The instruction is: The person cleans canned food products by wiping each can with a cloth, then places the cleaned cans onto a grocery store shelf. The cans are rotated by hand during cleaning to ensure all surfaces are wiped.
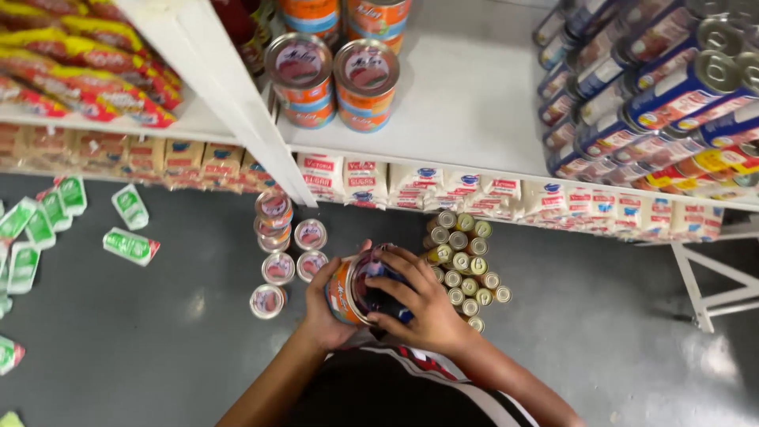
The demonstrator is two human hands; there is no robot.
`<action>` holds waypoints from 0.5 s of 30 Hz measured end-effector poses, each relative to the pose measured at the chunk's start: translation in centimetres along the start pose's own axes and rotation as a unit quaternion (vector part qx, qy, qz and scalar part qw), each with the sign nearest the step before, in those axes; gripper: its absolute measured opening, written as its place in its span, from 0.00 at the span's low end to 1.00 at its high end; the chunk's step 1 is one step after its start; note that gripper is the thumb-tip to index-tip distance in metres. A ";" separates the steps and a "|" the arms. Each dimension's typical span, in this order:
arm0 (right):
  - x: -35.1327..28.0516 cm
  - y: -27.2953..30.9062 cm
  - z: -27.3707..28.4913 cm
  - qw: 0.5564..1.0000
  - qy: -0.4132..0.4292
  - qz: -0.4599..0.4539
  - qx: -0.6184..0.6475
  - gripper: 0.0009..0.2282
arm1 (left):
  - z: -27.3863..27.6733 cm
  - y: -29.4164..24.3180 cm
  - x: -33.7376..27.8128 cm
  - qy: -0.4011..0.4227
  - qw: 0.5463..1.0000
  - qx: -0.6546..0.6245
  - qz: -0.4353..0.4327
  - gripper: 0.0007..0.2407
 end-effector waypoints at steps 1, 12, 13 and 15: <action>-0.2 0.1 0.2 1.000 0.010 0.006 0.006 0.23 | -0.2 0.5 -0.4 -0.004 1.000 -0.007 -0.011 0.25; -3.2 1.1 2.5 0.997 0.038 0.066 0.006 0.23 | 0.0 5.3 -2.5 0.007 0.998 -0.007 -0.069 0.24; -3.4 1.1 2.5 0.997 0.042 0.064 0.008 0.23 | -0.3 5.3 -2.5 0.004 0.998 -0.011 -0.069 0.24; -3.6 1.0 2.4 0.997 0.046 0.067 -0.001 0.23 | -1.0 5.1 -2.5 -0.004 0.997 0.017 -0.071 0.25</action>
Point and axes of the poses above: each hand's wrist, its own x-axis towards the middle knuckle, its own z-axis out of the back of the hand, y = z × x, the point moved 3 cm from there along x, towards the middle knuckle, and after that the axes turned 2 degrees about y, right-handed, at the moved point
